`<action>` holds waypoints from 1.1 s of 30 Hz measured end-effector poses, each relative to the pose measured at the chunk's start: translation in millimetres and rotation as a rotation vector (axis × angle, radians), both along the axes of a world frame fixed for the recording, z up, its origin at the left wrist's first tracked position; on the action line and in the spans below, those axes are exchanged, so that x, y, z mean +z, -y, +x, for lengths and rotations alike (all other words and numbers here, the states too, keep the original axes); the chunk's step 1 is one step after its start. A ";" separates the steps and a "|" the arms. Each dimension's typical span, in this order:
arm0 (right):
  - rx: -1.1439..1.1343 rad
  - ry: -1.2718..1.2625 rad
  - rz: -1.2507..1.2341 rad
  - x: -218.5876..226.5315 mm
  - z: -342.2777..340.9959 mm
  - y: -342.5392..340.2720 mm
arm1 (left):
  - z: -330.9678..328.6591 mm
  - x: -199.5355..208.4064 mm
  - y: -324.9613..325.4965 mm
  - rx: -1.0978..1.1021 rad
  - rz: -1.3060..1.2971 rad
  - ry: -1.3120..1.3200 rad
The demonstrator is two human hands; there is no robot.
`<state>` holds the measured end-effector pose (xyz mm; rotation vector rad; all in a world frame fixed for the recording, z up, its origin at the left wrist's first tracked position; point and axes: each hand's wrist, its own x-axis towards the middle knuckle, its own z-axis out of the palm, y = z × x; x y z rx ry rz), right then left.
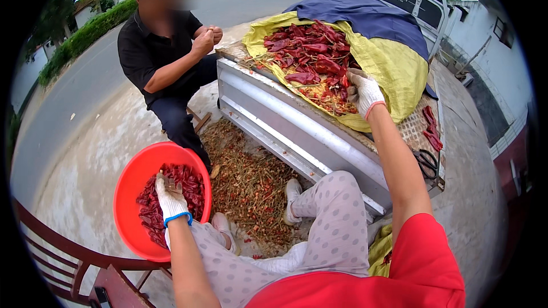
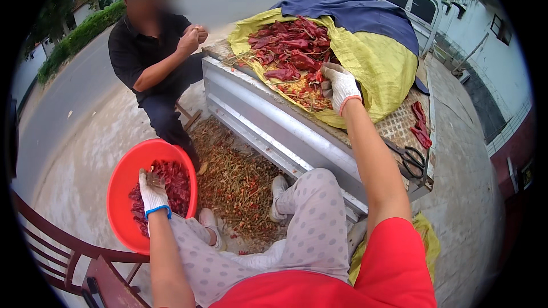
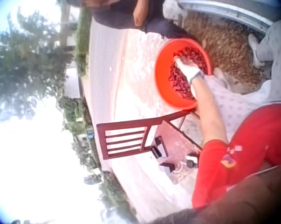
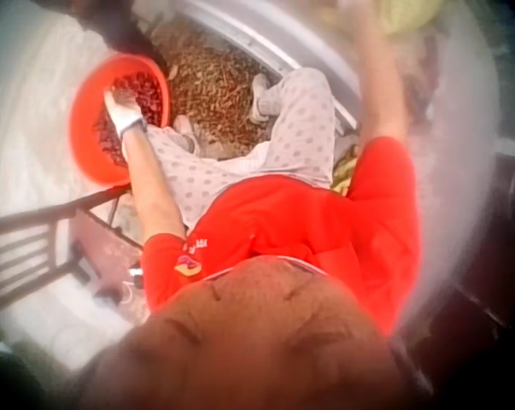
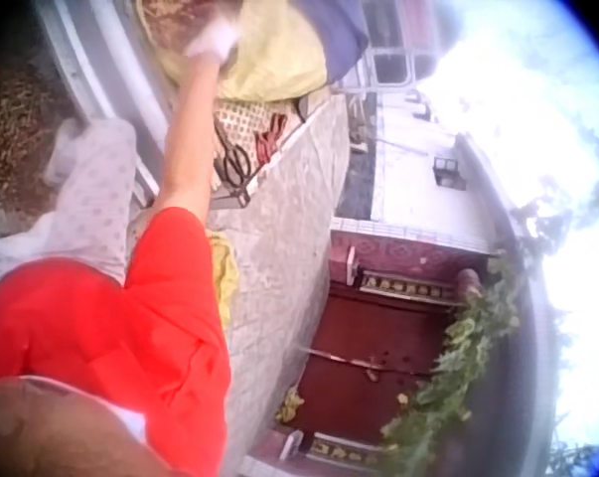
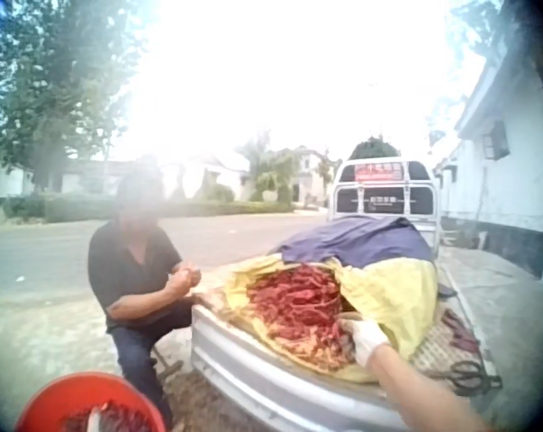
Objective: The person sits cross-legged on a chair and uses scissors to trim the stems off dried red chili peppers. They pick peppers from a large pile on a truck bed, cut the stems, and place the trimmed peppers into a red basin. A second person joins later to assist with the pile.
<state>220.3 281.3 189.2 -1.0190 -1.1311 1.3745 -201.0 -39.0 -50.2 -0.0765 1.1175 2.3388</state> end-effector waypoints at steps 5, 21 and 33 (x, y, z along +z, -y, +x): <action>0.269 -0.255 -0.256 -37.9 -41.0 82.5 | 21.6 -11.9 -11.5 -0.255 0.221 -0.089; 0.544 -0.177 -0.633 -141.6 -144.4 237.1 | 133.9 38.3 -35.0 -0.631 0.301 0.075; 0.585 -0.401 -0.548 -146.1 -128.9 226.7 | 132.8 46.5 -30.6 -0.596 0.237 0.186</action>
